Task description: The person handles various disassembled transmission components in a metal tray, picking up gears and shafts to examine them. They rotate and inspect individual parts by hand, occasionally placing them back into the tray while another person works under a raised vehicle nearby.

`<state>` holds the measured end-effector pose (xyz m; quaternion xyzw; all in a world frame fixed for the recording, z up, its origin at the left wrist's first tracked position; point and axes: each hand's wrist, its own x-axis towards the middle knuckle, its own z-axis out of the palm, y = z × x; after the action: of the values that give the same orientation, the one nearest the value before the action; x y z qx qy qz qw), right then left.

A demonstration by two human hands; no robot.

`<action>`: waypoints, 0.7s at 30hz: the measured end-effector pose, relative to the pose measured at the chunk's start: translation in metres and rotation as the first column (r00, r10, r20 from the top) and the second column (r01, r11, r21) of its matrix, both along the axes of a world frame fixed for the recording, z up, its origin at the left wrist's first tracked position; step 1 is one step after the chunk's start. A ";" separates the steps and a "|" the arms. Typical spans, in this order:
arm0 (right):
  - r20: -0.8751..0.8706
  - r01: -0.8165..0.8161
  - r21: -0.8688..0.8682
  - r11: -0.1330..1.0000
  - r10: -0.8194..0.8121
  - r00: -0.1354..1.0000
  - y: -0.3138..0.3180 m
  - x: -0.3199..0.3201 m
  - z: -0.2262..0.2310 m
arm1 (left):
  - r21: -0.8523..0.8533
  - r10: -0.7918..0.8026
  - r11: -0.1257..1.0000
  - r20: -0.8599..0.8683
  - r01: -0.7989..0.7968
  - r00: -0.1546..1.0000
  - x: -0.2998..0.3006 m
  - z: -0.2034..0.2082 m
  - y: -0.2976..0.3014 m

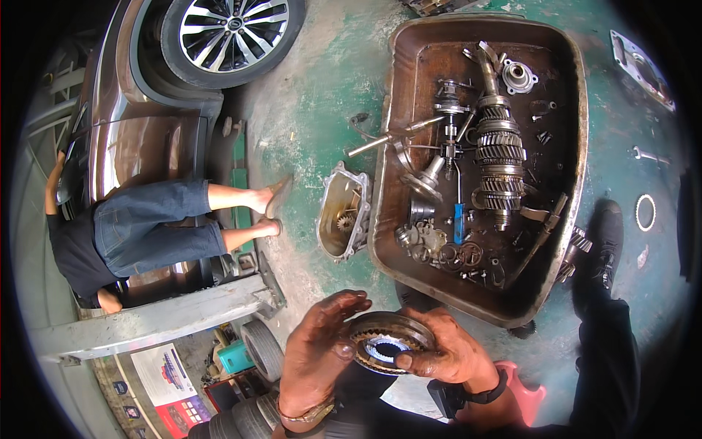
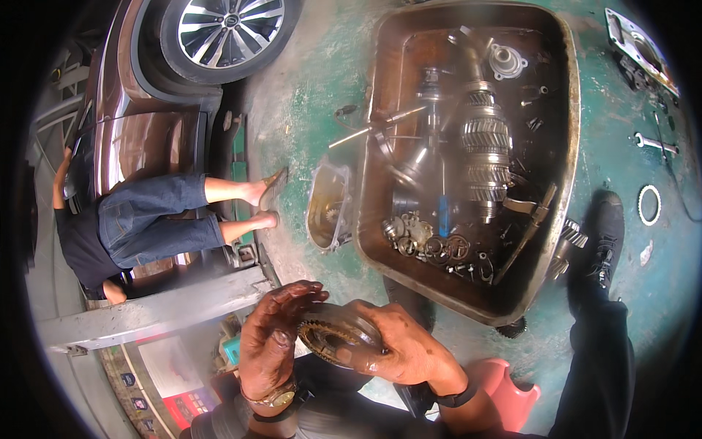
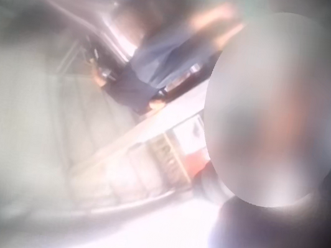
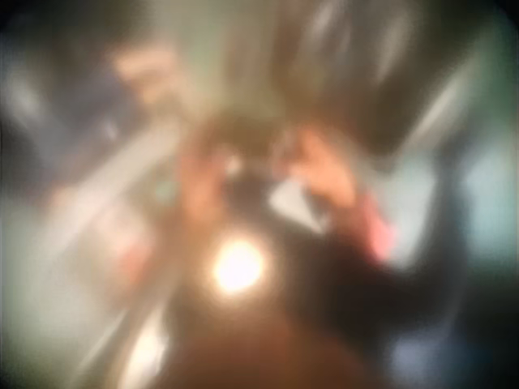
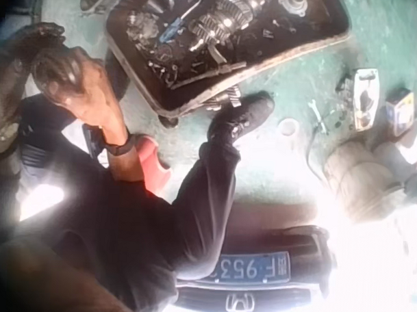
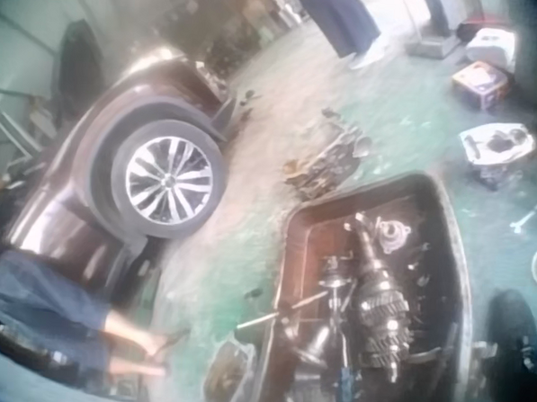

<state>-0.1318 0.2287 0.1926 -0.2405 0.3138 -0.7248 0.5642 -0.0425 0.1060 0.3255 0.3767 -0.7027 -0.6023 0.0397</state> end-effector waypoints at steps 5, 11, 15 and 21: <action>-0.060 0.065 -0.024 0.998 -0.066 0.996 -0.004 0.005 0.008 | 0.123 -0.049 0.992 0.145 0.031 0.988 -0.001 0.011 0.006; -0.023 0.079 0.069 0.994 -0.078 0.997 -0.001 0.007 0.010 | 0.059 -0.054 0.997 0.099 0.048 0.994 0.004 0.005 0.003; -0.134 0.208 0.018 0.978 -0.204 0.970 -0.003 0.008 0.006 | 0.010 -0.056 0.998 0.070 0.055 0.996 0.008 0.001 0.005; -0.148 0.289 0.051 0.956 -0.279 0.949 -0.007 0.015 -0.002 | -0.030 -0.005 1.000 0.115 0.009 0.993 0.005 -0.008 0.008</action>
<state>-0.1173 0.2222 0.1903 -0.2224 0.4097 -0.7681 0.4389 -0.0379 0.1142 0.3178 0.4076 -0.7143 -0.5689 0.0028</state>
